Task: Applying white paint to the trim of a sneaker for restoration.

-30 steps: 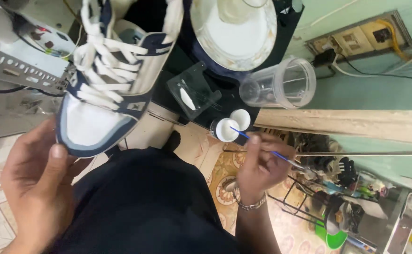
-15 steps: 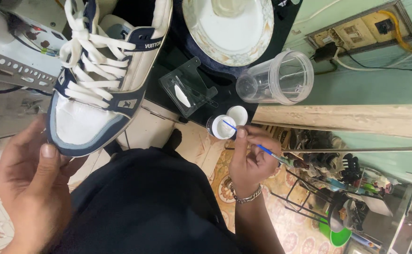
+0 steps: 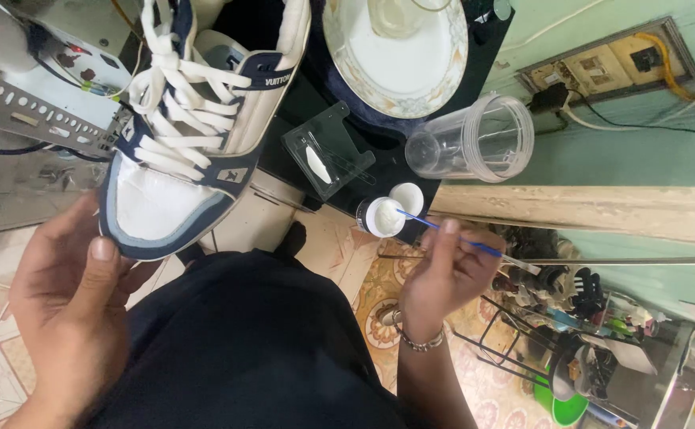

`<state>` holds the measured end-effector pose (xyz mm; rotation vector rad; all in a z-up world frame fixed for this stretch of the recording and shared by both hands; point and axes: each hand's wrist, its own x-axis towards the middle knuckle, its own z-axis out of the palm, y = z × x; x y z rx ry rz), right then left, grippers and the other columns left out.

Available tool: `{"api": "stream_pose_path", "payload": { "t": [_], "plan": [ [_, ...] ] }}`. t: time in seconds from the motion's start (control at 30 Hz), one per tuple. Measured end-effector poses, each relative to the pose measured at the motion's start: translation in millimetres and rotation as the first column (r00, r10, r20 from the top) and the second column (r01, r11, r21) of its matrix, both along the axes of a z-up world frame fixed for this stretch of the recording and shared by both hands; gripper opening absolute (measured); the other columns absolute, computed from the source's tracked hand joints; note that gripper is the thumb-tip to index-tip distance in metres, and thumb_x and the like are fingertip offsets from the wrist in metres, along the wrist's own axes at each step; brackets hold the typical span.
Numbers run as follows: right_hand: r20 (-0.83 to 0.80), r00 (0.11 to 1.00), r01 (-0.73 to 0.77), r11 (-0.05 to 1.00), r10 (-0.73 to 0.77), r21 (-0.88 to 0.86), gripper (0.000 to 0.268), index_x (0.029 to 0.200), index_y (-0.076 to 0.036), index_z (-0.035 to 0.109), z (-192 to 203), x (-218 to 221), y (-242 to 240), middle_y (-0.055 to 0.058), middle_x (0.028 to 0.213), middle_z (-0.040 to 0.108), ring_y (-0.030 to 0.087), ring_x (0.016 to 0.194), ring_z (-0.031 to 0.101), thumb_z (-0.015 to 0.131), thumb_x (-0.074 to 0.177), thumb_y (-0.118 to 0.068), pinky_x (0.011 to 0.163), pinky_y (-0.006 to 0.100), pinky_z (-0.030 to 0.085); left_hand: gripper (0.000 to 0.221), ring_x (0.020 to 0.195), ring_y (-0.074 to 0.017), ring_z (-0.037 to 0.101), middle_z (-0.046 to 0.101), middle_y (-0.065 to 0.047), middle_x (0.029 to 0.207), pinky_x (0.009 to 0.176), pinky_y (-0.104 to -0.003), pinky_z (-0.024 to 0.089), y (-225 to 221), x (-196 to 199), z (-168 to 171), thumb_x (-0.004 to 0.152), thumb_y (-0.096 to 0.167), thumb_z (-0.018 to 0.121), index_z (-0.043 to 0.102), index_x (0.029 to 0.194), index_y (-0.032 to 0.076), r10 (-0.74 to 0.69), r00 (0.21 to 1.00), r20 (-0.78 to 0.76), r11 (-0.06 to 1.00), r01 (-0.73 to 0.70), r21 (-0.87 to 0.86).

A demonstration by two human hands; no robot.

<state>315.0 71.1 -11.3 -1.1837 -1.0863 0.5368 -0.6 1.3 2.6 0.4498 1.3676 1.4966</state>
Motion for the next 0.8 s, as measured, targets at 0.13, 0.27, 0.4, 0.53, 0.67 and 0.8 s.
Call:
{"api": "stream_pose_path", "payload": {
  "t": [0.13,0.27,0.4,0.53,0.67,0.8],
  "plan": [
    [-0.287,0.953,-0.063,0.991,0.093,0.115,0.019,0.111,-0.005,0.054,26,-17,-2,0.009,0.096,0.065,0.013,0.073,0.057,0.070,0.103,0.002,0.065,0.028,0.048,0.040,0.114,-0.0194,0.067,0.062,-0.011,0.140,0.092,-0.039,0.060,2,0,-2,0.106,0.010,0.054,0.051,0.146,0.003,-0.005,1.000,0.010,0.999,0.005,-0.042],
    [-0.488,0.849,-0.195,0.979,0.202,0.066,0.019,0.116,-0.005,0.052,41,-56,-13,0.012,0.097,0.063,0.015,0.081,0.059,0.067,0.105,0.000,0.072,0.027,0.048,0.042,0.103,-0.0148,0.066,0.063,-0.006,0.129,0.080,-0.035,0.060,0,-4,-14,0.102,0.007,0.056,0.052,0.144,0.006,0.030,0.999,0.016,0.998,-0.029,-0.060],
    [-0.467,0.763,-0.472,0.879,0.447,0.071,0.015,0.114,-0.005,0.050,36,-99,-13,0.020,0.103,0.066,0.017,0.084,0.060,0.062,0.106,0.000,0.079,0.027,0.051,0.045,0.102,-0.0156,0.066,0.067,-0.010,0.116,0.085,-0.034,0.060,7,-3,-8,0.101,0.007,0.059,0.052,0.145,0.005,-0.010,0.997,0.075,1.000,0.010,0.001],
    [-0.532,0.654,-0.634,0.774,0.537,0.002,0.016,0.104,-0.004,0.047,32,-142,-3,0.018,0.115,0.064,0.020,0.092,0.064,0.061,0.100,0.004,0.084,0.034,0.057,0.043,0.114,-0.0164,0.067,0.067,-0.010,0.128,0.092,-0.034,0.060,10,-2,-6,0.101,0.007,0.059,0.051,0.143,0.003,-0.043,0.982,0.186,0.995,0.024,0.101],
    [-0.407,0.721,-0.633,0.772,0.561,-0.056,0.019,0.108,-0.005,0.046,15,-159,4,0.021,0.105,0.066,0.021,0.081,0.066,0.059,0.102,0.008,0.078,0.033,0.057,0.043,0.113,-0.0170,0.067,0.067,-0.012,0.130,0.092,-0.033,0.059,10,-1,-6,0.101,0.008,0.060,0.052,0.143,0.003,-0.044,0.977,0.208,0.994,0.021,0.110],
    [-0.358,0.729,-0.640,0.766,0.583,-0.057,0.021,0.110,-0.004,0.047,8,-164,6,0.021,0.106,0.067,0.017,0.078,0.061,0.061,0.104,0.011,0.078,0.030,0.053,0.043,0.108,-0.0142,0.066,0.066,-0.011,0.132,0.086,-0.030,0.059,9,0,-7,0.101,0.009,0.061,0.052,0.142,0.003,-0.049,0.972,0.231,0.991,0.019,0.130]
  ]
}}
